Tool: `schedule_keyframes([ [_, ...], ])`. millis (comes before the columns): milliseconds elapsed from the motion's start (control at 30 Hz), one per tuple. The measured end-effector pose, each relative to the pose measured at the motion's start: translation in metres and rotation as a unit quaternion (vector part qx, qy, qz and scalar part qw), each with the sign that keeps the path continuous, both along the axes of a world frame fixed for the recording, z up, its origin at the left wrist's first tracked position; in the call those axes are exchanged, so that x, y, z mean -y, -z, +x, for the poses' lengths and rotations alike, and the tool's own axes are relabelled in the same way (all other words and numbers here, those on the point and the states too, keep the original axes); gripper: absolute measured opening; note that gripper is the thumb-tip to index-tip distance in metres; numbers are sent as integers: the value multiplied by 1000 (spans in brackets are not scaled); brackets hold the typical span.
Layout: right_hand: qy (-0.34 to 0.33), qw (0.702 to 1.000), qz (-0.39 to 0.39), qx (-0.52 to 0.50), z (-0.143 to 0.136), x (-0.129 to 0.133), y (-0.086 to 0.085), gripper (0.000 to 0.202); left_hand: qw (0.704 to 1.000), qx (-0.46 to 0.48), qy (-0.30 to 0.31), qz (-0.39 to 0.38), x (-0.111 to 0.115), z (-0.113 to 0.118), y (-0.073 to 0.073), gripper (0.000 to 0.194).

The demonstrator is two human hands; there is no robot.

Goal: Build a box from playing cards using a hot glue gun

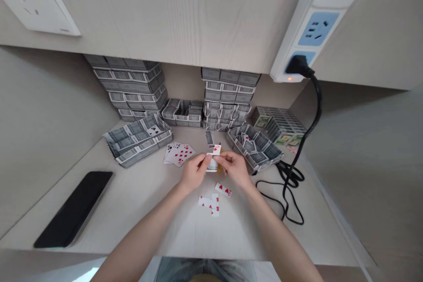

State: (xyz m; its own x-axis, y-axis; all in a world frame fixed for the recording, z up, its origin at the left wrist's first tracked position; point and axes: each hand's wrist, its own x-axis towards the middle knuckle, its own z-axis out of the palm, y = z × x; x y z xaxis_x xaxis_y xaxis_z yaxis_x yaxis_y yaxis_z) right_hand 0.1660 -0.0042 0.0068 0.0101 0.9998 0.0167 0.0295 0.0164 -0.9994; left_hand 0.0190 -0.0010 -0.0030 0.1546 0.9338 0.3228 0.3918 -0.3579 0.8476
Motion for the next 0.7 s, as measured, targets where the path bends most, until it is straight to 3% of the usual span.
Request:
schedule_keyframes([
  [167,-43,998,30,24,-3,2,10,27,999,26,-37,3,-4,-1,0,39],
  [267,-25,999,27,-4,-5,1,14,25,997,62,-4,-41,-7,-4,-1,37],
  [367,-21,997,-17,-71,-5,1,15,30,980,156,52,-113,-10,-7,-4,27],
  [500,-69,981,-76,-164,-2,3,11,32,944,234,152,-176,-12,-8,-8,43],
  [700,-102,982,-52,-150,-3,8,4,42,953,230,128,-152,-17,-9,-3,49],
])
